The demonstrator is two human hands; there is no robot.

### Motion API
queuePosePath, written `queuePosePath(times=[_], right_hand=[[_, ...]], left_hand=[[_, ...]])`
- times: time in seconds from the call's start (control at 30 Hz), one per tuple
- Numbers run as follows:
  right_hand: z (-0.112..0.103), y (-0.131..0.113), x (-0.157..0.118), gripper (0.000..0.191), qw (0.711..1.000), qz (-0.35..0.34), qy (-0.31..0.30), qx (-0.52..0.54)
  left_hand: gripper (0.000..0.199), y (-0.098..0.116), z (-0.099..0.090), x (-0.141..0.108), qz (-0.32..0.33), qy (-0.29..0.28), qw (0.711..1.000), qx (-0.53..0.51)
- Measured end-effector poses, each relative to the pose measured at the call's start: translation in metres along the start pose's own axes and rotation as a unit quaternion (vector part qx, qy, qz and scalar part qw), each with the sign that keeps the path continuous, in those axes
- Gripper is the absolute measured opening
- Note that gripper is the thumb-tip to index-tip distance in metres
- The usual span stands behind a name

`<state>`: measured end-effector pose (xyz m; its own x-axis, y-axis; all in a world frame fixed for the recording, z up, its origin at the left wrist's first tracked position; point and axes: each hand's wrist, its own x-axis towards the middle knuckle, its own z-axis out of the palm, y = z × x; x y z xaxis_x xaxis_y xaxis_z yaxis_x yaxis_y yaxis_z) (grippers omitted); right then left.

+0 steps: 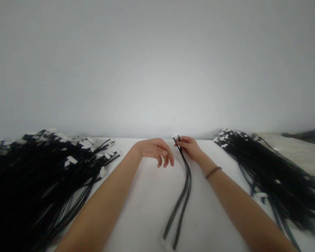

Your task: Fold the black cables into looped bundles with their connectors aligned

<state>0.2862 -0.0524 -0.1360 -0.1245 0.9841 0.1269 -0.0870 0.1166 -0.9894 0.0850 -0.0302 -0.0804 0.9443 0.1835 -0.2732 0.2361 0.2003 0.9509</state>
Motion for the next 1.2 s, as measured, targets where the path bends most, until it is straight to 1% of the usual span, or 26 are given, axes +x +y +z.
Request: queuePosePath(times=[0.03,0.1,0.17,0.2,0.23,0.3,0.43,0.6,0.73,0.93,1.2], right_hand=[[0.000,0.001,0.000,0.022,1.000,-0.005,0.007,0.001],[-0.001,0.003,0.000,0.022,1.000,-0.012,0.021,0.005],[0.000,0.005,0.000,0.023,1.000,-0.010,0.025,0.011],[0.000,0.005,0.000,0.023,1.000,-0.005,0.021,0.015],[0.000,0.005,0.000,0.023,1.000,0.001,0.014,0.021],[0.001,0.004,0.000,0.024,0.999,0.010,-0.002,0.042],[0.002,0.001,0.000,0.019,0.994,0.018,-0.031,0.100],[0.002,0.002,0.002,0.023,0.988,0.038,-0.048,0.140],[0.002,0.005,0.003,0.021,0.989,0.037,-0.041,0.140],[0.003,0.005,0.004,0.020,0.991,0.040,-0.030,0.124],[0.003,0.006,0.004,0.016,0.993,0.038,-0.041,0.103]], left_hand=[[0.033,-0.005,-0.002,0.006,-0.001,0.037,0.999,-0.010],[0.031,-0.016,-0.008,0.019,0.025,0.142,0.988,-0.047],[0.033,-0.026,-0.013,0.031,0.085,0.245,0.964,-0.065],[0.034,-0.030,-0.015,0.035,0.113,0.285,0.950,-0.062],[0.035,-0.032,-0.015,0.038,0.135,0.315,0.938,-0.052],[0.035,-0.034,-0.014,0.042,0.154,0.348,0.924,-0.032],[0.032,-0.033,-0.013,0.044,0.163,0.348,0.923,-0.031],[0.022,-0.036,-0.016,0.046,0.166,0.326,0.930,-0.046],[0.020,-0.037,-0.016,0.046,0.158,0.294,0.942,-0.032],[0.017,-0.034,-0.014,0.045,0.137,0.300,0.944,-0.008],[0.015,-0.035,-0.015,0.044,0.133,0.292,0.947,0.003]])
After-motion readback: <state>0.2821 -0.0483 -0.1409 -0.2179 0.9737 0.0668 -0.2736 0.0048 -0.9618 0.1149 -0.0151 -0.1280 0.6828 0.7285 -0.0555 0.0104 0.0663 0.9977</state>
